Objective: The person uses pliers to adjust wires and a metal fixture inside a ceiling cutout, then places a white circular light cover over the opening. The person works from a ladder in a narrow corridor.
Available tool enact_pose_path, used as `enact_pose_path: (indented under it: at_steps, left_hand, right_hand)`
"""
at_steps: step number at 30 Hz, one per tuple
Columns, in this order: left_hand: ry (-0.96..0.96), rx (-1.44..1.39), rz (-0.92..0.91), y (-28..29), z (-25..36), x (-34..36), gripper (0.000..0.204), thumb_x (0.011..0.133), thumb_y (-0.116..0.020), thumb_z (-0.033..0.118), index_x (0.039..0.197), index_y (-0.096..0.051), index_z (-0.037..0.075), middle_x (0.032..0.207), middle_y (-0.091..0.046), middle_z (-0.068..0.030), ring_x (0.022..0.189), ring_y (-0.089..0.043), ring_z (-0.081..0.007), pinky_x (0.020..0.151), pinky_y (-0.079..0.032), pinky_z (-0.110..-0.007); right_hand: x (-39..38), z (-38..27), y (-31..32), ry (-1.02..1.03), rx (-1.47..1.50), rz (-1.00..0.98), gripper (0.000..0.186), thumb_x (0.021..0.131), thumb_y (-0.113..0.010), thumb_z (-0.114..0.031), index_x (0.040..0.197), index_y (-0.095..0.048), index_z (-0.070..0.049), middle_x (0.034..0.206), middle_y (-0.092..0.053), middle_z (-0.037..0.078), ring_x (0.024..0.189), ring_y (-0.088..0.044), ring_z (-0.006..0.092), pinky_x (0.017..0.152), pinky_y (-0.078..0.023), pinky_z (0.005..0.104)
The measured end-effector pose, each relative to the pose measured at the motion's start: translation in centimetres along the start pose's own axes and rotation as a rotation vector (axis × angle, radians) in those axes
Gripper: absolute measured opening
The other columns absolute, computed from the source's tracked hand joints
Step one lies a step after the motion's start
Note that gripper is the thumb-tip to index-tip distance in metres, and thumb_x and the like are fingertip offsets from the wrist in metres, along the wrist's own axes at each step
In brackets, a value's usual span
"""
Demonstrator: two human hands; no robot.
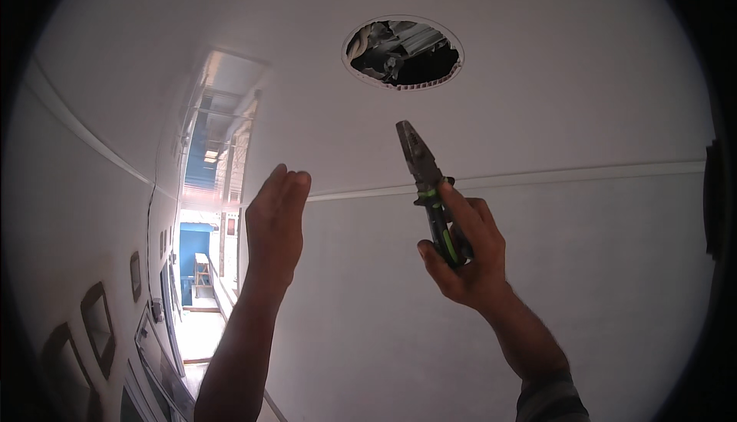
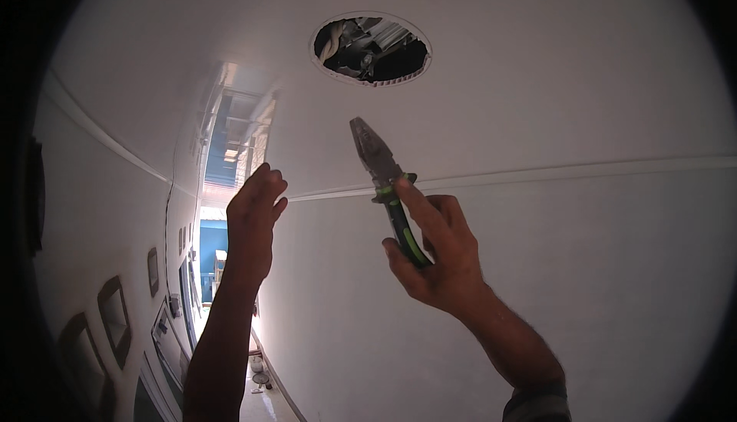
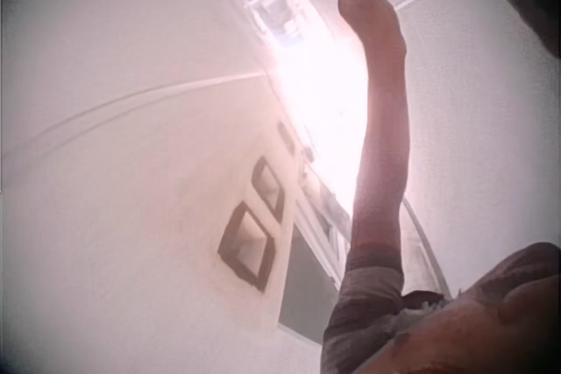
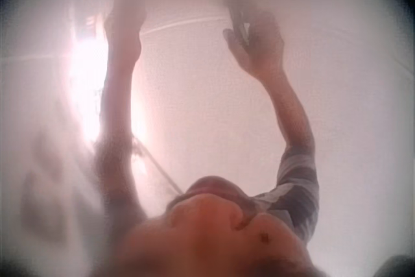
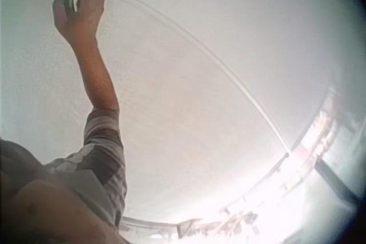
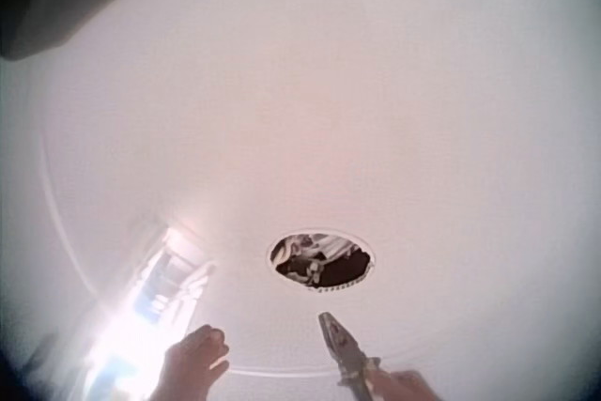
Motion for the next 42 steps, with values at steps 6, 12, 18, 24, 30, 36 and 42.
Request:
enact_pose_path:
  at_steps: [6, 12, 18, 24, 30, 36, 42]
  left_hand:
    - [0.094, -0.563, -0.117, -4.8, 7.7, 9.6, 0.117, 0.091, -0.061, 0.069, 0.160, 0.002, -0.002, 0.162, -0.007, -0.0331, 0.152, -0.019, -0.0445, 0.124, -0.026, -0.049]
    - [-0.033, -0.486, -0.206, -5.2, 7.8, 11.6, 0.118, 0.090, -0.067, 0.064, 0.160, 0.001, -0.003, 0.164, -0.008, -0.0288, 0.152, -0.017, -0.0435, 0.125, -0.024, -0.050]
    - [-0.025, -0.618, -0.152, -5.2, 8.0, 11.2, 0.113, 0.092, -0.067, 0.060, 0.160, -0.002, -0.002, 0.165, -0.011, -0.0245, 0.152, -0.021, -0.0399, 0.125, -0.026, -0.049]
    - [0.006, -0.587, -0.138, -5.0, 7.8, 11.3, 0.110, 0.091, -0.068, 0.061, 0.159, -0.010, -0.003, 0.164, -0.016, -0.0246, 0.149, -0.028, -0.0397, 0.124, -0.027, -0.047]
    - [0.010, -0.622, -0.159, -5.1, 7.9, 11.5, 0.109, 0.091, -0.068, 0.061, 0.160, -0.011, -0.002, 0.162, -0.019, -0.0252, 0.148, -0.030, -0.0409, 0.124, -0.028, -0.046]
    - [-0.073, -0.432, -0.201, -4.9, 7.5, 11.6, 0.111, 0.091, -0.067, 0.062, 0.160, -0.008, -0.001, 0.164, -0.016, -0.0250, 0.149, -0.027, -0.0408, 0.124, -0.027, -0.047]
    - [-0.003, -0.593, -0.154, -5.3, 7.5, 11.9, 0.110, 0.091, -0.068, 0.062, 0.160, -0.009, -0.001, 0.164, -0.017, -0.0233, 0.150, -0.027, -0.0401, 0.123, -0.029, -0.048]
  right_hand:
    - [3.7, 3.3, 2.0, -0.021, -0.138, 0.148, 0.071, 0.081, -0.075, -0.009, 0.148, -0.051, -0.011, 0.098, -0.062, 0.011, 0.076, -0.056, 0.0120, 0.053, -0.048, 0.0281]
    - [5.8, 5.0, 0.4, -0.029, -0.254, 0.070, 0.069, 0.081, -0.076, -0.009, 0.146, -0.054, -0.014, 0.099, -0.064, 0.011, 0.079, -0.062, 0.0197, 0.061, -0.053, 0.0336]
    - [8.0, 2.6, -0.1, 0.198, -0.257, 0.176, 0.067, 0.079, -0.074, -0.005, 0.143, -0.056, -0.011, 0.093, -0.063, 0.013, 0.080, -0.063, 0.0236, 0.063, -0.055, 0.0368]
    - [8.9, 2.2, -0.5, -0.112, -0.371, -0.006, 0.064, 0.079, -0.075, -0.004, 0.141, -0.060, -0.009, 0.095, -0.065, 0.011, 0.070, -0.055, 0.0122, 0.049, -0.043, 0.0263]
    - [8.8, -0.4, 0.5, 0.364, -0.279, 0.266, 0.061, 0.080, -0.074, -0.009, 0.140, -0.060, -0.011, 0.088, -0.062, 0.016, 0.065, -0.064, 0.0281, 0.059, -0.054, 0.0377]
    - [9.6, 2.1, -0.4, -0.164, -0.430, -0.063, 0.060, 0.080, -0.073, -0.008, 0.138, -0.061, -0.013, 0.086, -0.061, 0.017, 0.066, -0.066, 0.0300, 0.060, -0.055, 0.0388]
    - [9.1, -0.4, 1.1, 0.445, -0.241, 0.279, 0.064, 0.077, -0.074, -0.001, 0.139, -0.062, -0.010, 0.102, -0.067, 0.013, 0.080, -0.062, 0.0160, 0.059, -0.050, 0.0289]
Point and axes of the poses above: each hand's wrist, its own x-axis towards the middle knuckle, its own y-axis out of the back of the hand, z = x × y, the point moved 3 cm from there along x, towards the middle knuckle
